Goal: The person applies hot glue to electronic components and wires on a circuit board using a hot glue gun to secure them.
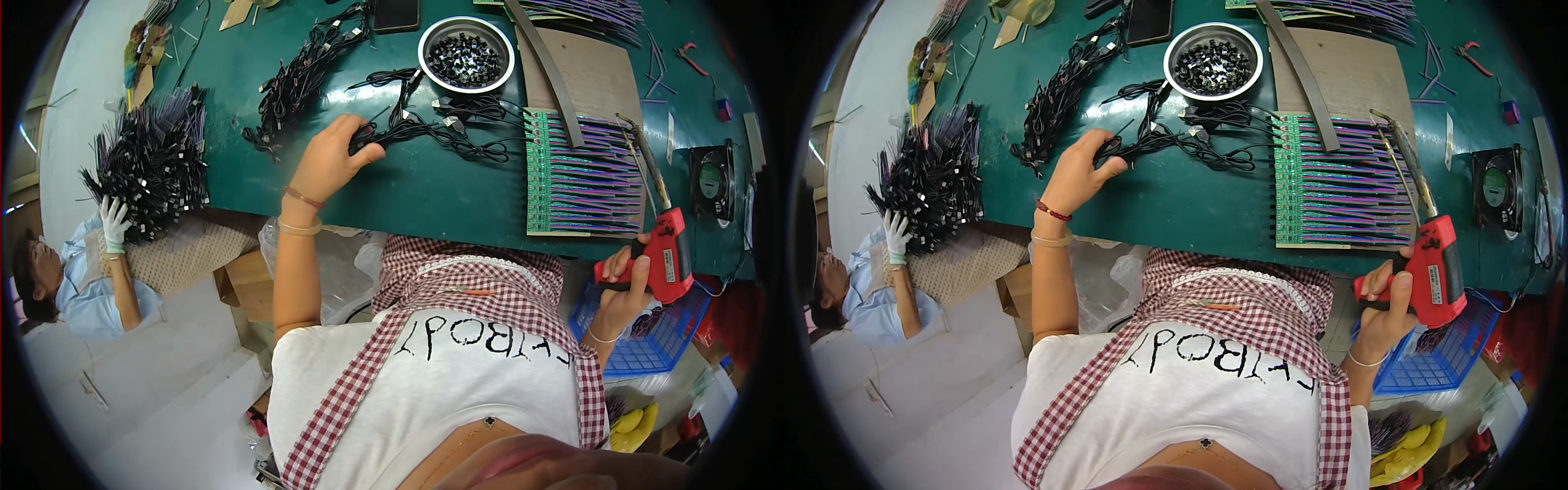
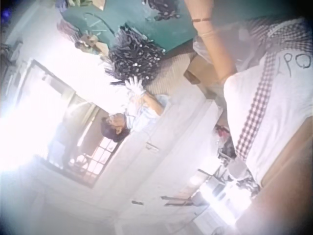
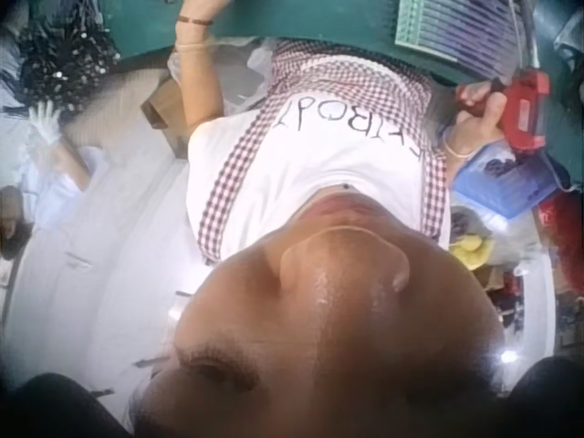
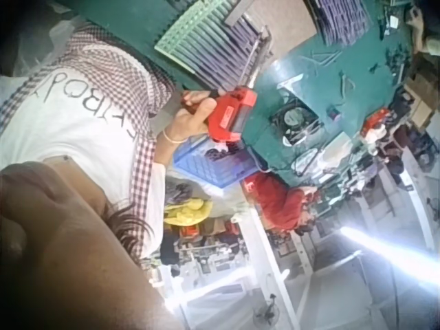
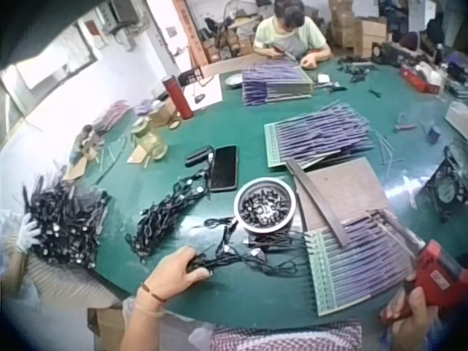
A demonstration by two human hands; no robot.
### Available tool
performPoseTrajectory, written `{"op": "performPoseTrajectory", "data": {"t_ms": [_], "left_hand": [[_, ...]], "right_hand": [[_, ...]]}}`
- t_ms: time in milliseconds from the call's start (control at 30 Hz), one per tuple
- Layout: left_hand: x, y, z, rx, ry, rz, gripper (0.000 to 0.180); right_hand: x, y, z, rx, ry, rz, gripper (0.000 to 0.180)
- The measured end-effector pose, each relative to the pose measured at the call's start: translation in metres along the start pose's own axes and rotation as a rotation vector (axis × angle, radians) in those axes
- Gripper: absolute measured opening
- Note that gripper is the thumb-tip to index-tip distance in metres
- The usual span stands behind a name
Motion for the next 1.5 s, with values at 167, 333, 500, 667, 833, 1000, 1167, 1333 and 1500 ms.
{"op": "performPoseTrajectory", "data": {"t_ms": [167,333,500,667,833,1000,1167,1333,1500], "left_hand": [[0.003,-0.006,0.000,0.057,-0.048,-0.134,0.018],[0.089,0.016,0.008,-0.132,-0.237,-0.760,0.022],[0.159,0.050,0.000,-0.298,-0.280,-1.062,0.019],[0.180,0.062,-0.002,-0.374,-0.152,-0.970,0.018],[0.184,0.074,0.003,-0.178,-0.243,-1.269,0.017],[0.180,0.068,0.010,-0.193,0.045,-0.841,0.010],[0.184,0.067,0.012,-0.140,0.139,-0.681,0.008],[0.178,0.070,0.009,-0.125,0.009,-0.753,0.009],[0.178,0.078,0.008,-0.088,-0.047,-0.808,0.010]], "right_hand": [[-0.003,-0.003,0.003,-0.002,0.027,0.089,0.031],[-0.010,0.041,-0.001,0.162,0.104,-0.061,0.042],[-0.020,0.096,0.018,-0.185,0.138,-0.117,0.034],[-0.009,0.089,0.013,-0.171,0.155,-0.103,0.036],[-0.010,0.084,0.011,-0.178,0.241,-0.109,0.010],[-0.004,0.071,0.019,-0.162,0.263,-0.258,0.010],[0.003,0.072,0.027,-0.046,0.279,-0.078,0.015],[0.011,0.055,0.028,-0.022,0.246,-0.119,0.016],[0.011,0.067,0.012,-0.141,0.373,-0.185,0.037]]}}
Point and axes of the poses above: each hand's wrist, its own z-axis towards the middle knuckle, its own y-axis out of the palm, x = y × z, the point moved 2 cm from there along z, towards the middle knuckle, and after that the axes turned 2 degrees about -z, right-handed, at the moved point
